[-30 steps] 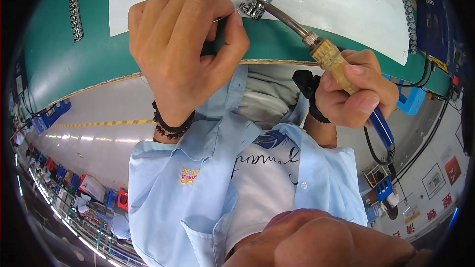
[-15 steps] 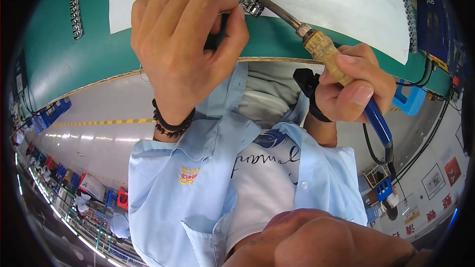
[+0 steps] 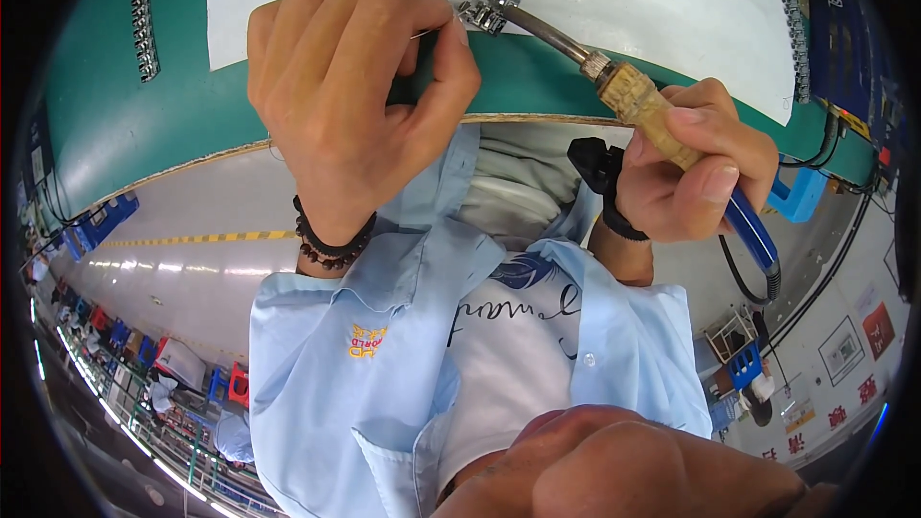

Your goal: Soldering electronic components onto printed circuit boards at an assembly station.

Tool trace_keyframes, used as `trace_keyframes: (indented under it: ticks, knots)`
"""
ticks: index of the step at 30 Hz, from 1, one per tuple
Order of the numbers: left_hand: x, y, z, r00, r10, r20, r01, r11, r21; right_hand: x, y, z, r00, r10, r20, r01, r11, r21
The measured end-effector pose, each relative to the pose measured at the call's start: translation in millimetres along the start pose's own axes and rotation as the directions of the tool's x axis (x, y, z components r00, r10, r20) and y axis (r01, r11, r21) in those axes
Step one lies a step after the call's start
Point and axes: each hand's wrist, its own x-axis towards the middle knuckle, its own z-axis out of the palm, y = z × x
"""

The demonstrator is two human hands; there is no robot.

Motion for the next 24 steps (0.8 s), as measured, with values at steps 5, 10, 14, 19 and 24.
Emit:
trace_keyframes:
  ticks: [5, 10, 14, 19, 24]
  knots:
    - [1, 1, 0, 1.000, -0.008, 0.001, 0.008, 1.000, -0.002, 2, -1, 5, 1.000, -0.014, -0.009, 0.014, 1.000, -0.001]
    - [1, 1, 2, 1.000, -0.015, 0.012, 0.015, 1.000, -0.016, 2, -1, 5, 1.000, -0.023, 0.001, 0.023, 1.000, 0.006]
    - [0, -4, 3, 1.000, 0.028, 0.010, -0.028, 0.999, -0.018, 1, -2, 9, 0.999, -0.036, -0.009, 0.035, 0.999, -0.014]
    - [-2, 3, 2, 0.997, -0.055, -0.054, 0.051, 0.996, -0.078, -4, 0, 11, 0.990, 0.015, -0.143, -0.005, 0.998, 0.070]
    - [-8, 8, -10, 0.959, -0.254, -0.129, 0.214, 0.941, -0.263, -5, 7, 11, 0.962, 0.020, -0.272, 0.026, 0.986, 0.164]
